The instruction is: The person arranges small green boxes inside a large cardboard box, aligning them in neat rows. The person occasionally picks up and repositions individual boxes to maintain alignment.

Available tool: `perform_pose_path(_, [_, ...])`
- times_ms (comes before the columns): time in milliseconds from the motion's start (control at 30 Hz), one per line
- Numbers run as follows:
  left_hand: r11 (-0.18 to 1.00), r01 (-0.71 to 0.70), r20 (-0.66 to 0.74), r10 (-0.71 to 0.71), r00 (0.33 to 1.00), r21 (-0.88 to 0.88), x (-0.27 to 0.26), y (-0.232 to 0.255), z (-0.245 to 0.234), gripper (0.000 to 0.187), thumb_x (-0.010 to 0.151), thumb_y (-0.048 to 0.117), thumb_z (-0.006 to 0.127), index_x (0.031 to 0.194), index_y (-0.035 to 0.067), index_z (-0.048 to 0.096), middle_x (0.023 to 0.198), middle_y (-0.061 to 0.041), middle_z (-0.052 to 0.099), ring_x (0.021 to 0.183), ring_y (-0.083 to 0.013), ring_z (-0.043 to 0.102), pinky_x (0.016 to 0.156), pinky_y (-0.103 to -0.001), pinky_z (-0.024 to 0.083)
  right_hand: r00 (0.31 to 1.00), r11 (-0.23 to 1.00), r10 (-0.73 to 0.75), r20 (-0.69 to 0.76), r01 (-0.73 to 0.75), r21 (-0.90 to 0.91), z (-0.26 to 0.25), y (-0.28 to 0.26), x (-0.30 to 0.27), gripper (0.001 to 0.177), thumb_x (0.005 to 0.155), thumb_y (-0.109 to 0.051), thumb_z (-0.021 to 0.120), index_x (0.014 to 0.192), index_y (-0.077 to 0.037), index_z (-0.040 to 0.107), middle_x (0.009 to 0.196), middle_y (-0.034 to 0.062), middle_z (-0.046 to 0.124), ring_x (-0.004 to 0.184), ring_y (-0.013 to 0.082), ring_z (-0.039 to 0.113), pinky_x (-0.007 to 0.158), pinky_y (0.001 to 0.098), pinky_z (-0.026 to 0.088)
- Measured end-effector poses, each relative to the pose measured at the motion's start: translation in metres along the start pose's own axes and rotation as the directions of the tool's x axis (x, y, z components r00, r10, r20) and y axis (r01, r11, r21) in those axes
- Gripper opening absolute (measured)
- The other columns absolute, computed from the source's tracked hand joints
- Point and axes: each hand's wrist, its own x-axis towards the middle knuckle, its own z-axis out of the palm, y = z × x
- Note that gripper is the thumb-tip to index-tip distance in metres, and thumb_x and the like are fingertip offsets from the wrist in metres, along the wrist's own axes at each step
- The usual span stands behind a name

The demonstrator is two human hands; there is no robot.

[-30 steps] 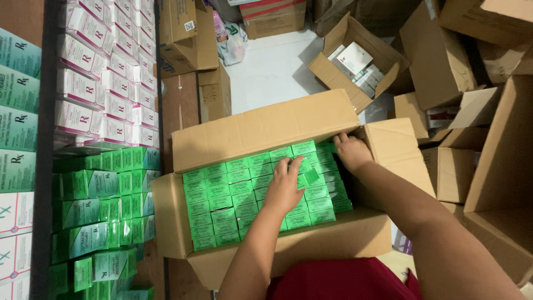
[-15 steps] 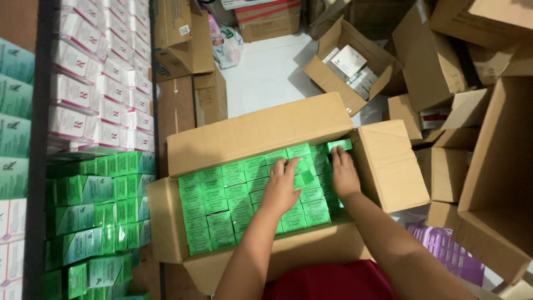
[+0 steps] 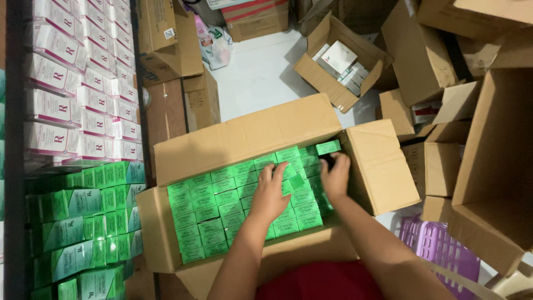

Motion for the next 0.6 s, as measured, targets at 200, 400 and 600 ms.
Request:
perform_pose_path(200, [1.000,0.010,0.005,-0.010,1.000,-0.006,-0.004,0.001,-0.002,0.093,0.067,0.006,0.088,0.147,0.018,0.041,0.140,-0.022,0.043,0.132,-0.0455,0.044,0.108,-0.050,0.043,0.870,0.751,0.492,0.038,-0.445,0.487,0.058,0.012,0.038,0.056,0.084,-0.044,0.081,0.115,0.002,0.071,0.111,0.0114,0.075,0.098,0.0231,0.069,0.090,0.0380,0.052])
perform_pose_path(400, [1.000,0.024,0.019,-0.023,1.000,-0.014,-0.003,0.000,-0.006,0.092,0.069,0.008,0.088,0.147,0.018,0.041,0.141,-0.022,0.043,0.133,-0.0451,0.044,0.109,-0.049,0.043,0.767,0.520,0.608,0.204,-0.579,0.629,0.074,0.042,0.051,0.047,0.087,-0.038,0.074,0.111,0.002,0.071,0.098,0.0102,0.068,0.086,0.0236,0.062,0.077,0.0398,0.049])
perform_pose_path(600, [0.999,0.042,0.046,-0.041,0.998,-0.021,-0.003,0.003,-0.006,0.092,0.069,0.007,0.087,0.148,0.018,0.040,0.142,-0.022,0.042,0.133,-0.0450,0.043,0.108,-0.049,0.044,0.622,0.229,0.662,0.418,-0.699,0.677,0.057,0.062,0.038,0.043,0.081,-0.038,0.076,0.110,-0.008,0.066,0.091,0.0033,0.064,0.076,0.0181,0.060,0.070,0.0370,0.049])
